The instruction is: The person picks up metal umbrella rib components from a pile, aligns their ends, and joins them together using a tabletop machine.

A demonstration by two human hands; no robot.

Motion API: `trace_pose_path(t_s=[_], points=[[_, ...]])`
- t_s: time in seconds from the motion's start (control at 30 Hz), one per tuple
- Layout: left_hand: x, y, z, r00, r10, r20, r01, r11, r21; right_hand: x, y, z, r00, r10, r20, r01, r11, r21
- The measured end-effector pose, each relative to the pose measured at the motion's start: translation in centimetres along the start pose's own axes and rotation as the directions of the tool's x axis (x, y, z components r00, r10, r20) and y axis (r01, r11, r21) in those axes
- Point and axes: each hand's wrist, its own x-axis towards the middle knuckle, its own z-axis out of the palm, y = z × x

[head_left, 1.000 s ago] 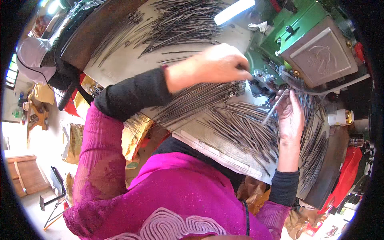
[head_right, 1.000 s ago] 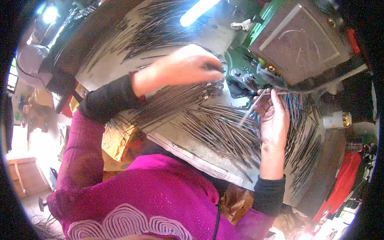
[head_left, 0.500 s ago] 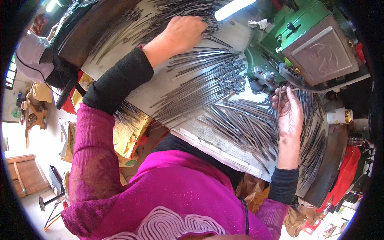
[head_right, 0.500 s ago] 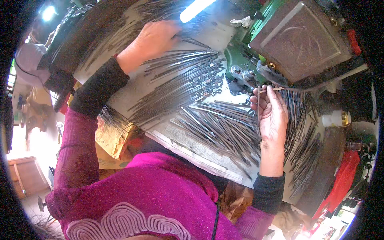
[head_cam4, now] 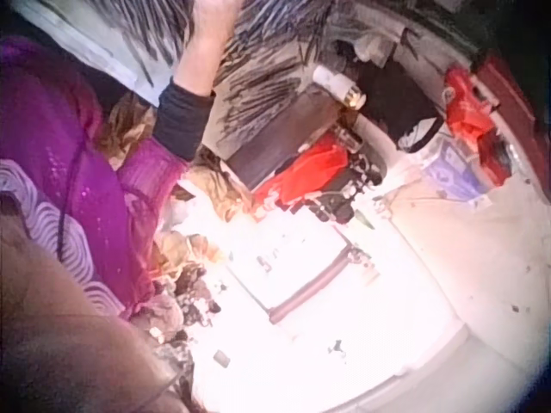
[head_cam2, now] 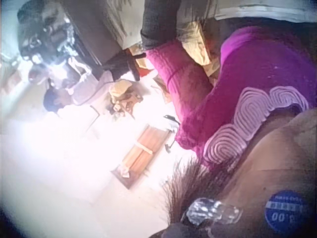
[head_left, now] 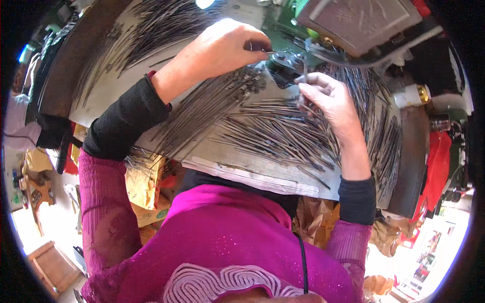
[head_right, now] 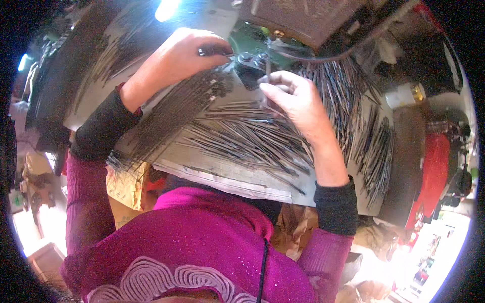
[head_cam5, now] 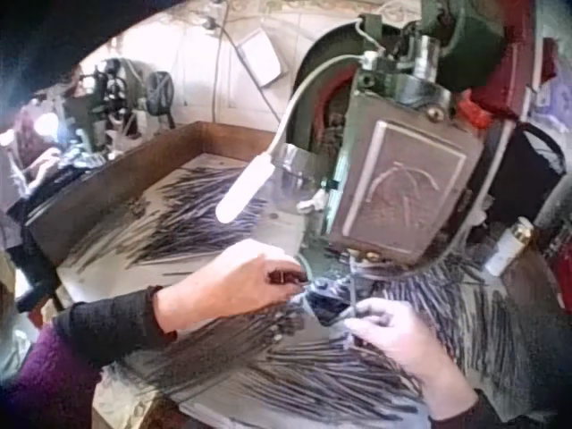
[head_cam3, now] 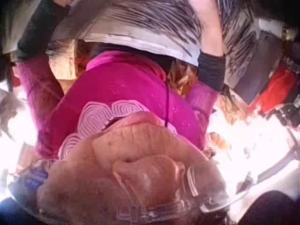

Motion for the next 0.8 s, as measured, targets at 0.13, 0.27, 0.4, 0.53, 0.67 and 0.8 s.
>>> trace_pose_path(t_s=[0.13, 0.27, 0.4, 0.53, 0.67, 0.8], points=[[0.7, 1.1, 1.3, 0.982, -0.165, 0.092, 0.177, 0.974, -0.143, 0.1, 0.2, 0.0, 0.999, -0.038, -0.016, 0.037, 0.998, -0.052], [1.0, 1.5, 1.7, 0.977, -0.194, 0.089, 0.207, 0.962, -0.176, 0.2, 0.2, -0.1, 0.998, -0.044, -0.037, 0.043, 0.998, -0.037], [1.0, 2.0, 1.8, 0.975, -0.213, 0.068, 0.222, 0.955, -0.196, 0.5, 0.4, -0.4, 0.997, -0.058, -0.058, 0.059, 0.998, 0.012], [0.9, 1.9, 2.3, 0.978, -0.206, 0.039, 0.210, 0.966, -0.149, 0.6, 0.5, -0.5, 0.998, -0.041, -0.048, 0.046, 0.993, 0.109], [1.2, 2.0, 2.2, 0.982, -0.185, 0.024, 0.186, 0.969, -0.164, 0.7, 0.7, -0.7, 0.999, -0.030, -0.038, 0.035, 0.987, 0.158], [1.2, 1.9, 2.3, 0.978, -0.205, 0.027, 0.207, 0.965, -0.160, 0.8, 0.6, -0.6, 0.999, -0.024, -0.034, 0.030, 0.983, 0.182]])
